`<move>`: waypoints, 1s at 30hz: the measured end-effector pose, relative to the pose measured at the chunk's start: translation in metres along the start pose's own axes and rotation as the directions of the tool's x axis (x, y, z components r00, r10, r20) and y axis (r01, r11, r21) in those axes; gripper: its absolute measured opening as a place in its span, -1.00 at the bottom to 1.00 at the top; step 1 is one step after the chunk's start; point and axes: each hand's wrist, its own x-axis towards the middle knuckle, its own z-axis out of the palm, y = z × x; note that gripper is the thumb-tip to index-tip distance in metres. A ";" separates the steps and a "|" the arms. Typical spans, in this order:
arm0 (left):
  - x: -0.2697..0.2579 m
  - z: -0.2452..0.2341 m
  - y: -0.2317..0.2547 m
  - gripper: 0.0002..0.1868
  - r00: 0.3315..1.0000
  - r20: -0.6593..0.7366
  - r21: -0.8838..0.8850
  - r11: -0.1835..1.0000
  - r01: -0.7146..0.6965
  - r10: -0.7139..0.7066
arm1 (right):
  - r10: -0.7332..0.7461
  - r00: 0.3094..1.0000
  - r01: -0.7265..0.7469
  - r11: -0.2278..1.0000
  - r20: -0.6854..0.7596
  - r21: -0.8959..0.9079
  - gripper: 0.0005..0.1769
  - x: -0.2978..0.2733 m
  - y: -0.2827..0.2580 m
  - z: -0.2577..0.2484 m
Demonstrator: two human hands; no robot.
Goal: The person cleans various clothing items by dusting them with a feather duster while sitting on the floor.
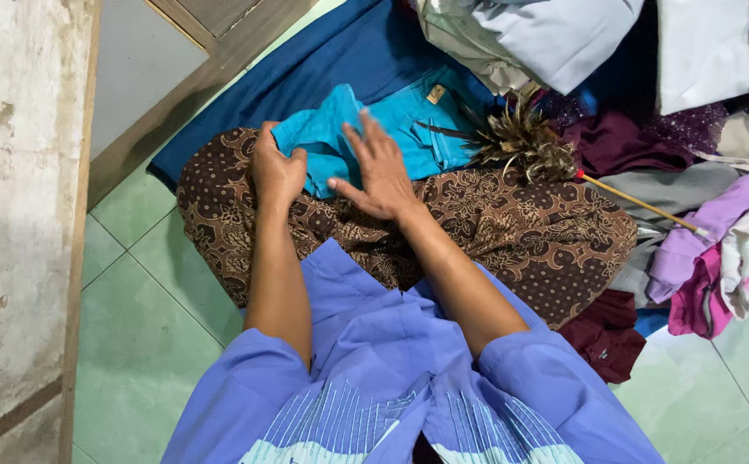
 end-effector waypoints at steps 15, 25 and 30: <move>0.005 0.007 -0.007 -0.76 0.992 -0.055 0.087 0.989 0.121 -0.116 | 0.146 0.974 -0.120 0.982 -0.174 0.148 -0.80 -0.032 0.015 0.006; -0.001 0.004 -0.006 -0.77 0.999 -0.030 -0.140 0.990 0.036 -0.040 | 0.375 0.923 -0.385 0.886 0.087 0.258 -0.78 -0.036 0.019 0.013; -0.003 0.004 0.006 -0.74 0.999 0.037 -0.495 0.867 0.050 -0.037 | 0.102 0.993 -0.095 0.988 -0.052 0.122 -0.63 -0.037 0.028 0.012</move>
